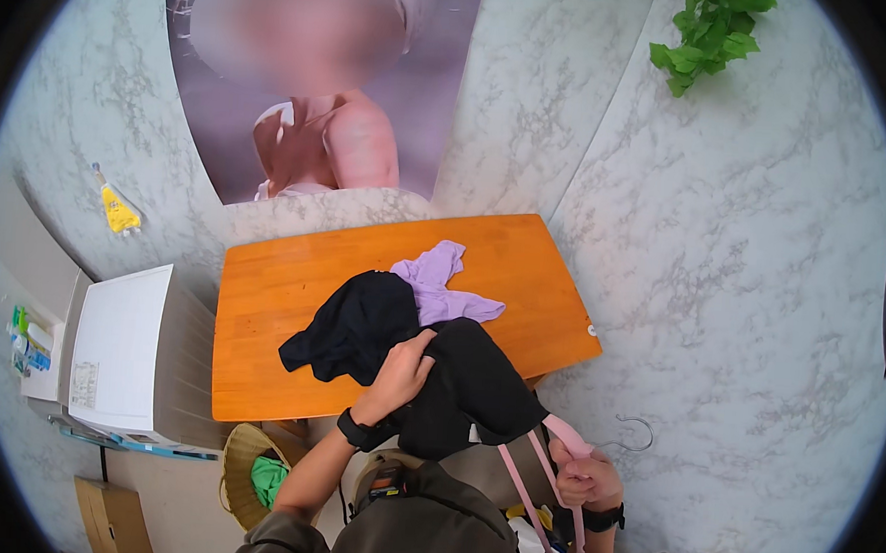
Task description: The recorder is taking dry clothes off a laundry rack, removing them from hangers, and placing them on a wooden table.
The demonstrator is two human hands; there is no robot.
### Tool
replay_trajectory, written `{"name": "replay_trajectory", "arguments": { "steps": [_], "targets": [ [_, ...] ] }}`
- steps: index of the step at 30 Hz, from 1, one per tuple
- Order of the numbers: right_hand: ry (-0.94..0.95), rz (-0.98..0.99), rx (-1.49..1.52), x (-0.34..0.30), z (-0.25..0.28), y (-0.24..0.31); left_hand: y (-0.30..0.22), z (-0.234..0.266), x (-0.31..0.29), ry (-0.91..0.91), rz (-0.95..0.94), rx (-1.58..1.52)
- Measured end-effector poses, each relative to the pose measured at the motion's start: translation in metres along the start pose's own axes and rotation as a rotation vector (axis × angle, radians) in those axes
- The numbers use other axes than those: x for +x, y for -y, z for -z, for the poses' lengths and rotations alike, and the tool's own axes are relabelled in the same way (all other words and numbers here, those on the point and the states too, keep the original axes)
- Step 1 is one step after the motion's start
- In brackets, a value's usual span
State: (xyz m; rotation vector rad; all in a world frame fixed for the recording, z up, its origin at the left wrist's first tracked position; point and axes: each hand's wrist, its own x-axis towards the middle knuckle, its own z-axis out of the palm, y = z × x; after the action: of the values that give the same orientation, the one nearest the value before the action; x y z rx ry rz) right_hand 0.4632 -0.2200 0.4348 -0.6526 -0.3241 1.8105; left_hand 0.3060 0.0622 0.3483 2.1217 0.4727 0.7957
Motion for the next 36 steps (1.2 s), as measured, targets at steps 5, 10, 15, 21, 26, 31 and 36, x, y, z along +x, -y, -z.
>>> {"name": "replay_trajectory", "arguments": {
  "steps": [5,10,15,21,26,31,36],
  "targets": [
    [-0.066,0.042,-0.072,-0.025,0.004,-0.003,0.004,0.045,0.024,-0.177,-0.018,0.138],
    [0.027,0.164,-0.143,-0.039,0.006,-0.006,-0.017,0.114,0.065,-0.464,-0.174,0.324],
    [-0.246,0.222,-0.336,-0.015,0.008,-0.01,-0.048,0.158,0.111,-0.505,-0.309,0.472],
    [-0.349,0.314,-0.427,0.02,0.021,-0.023,-0.05,0.205,0.17,-0.594,-0.343,0.701],
    [-0.419,0.342,-0.271,0.032,0.033,-0.031,-0.015,0.201,0.197,-0.598,-0.254,0.786],
    [-0.427,0.404,-0.204,0.054,0.057,-0.032,0.067,0.142,0.189,-0.37,-0.06,0.834],
    [-0.467,0.44,-0.086,0.057,0.085,-0.037,0.162,0.058,0.155,-0.11,0.069,0.66]
  ]
}}
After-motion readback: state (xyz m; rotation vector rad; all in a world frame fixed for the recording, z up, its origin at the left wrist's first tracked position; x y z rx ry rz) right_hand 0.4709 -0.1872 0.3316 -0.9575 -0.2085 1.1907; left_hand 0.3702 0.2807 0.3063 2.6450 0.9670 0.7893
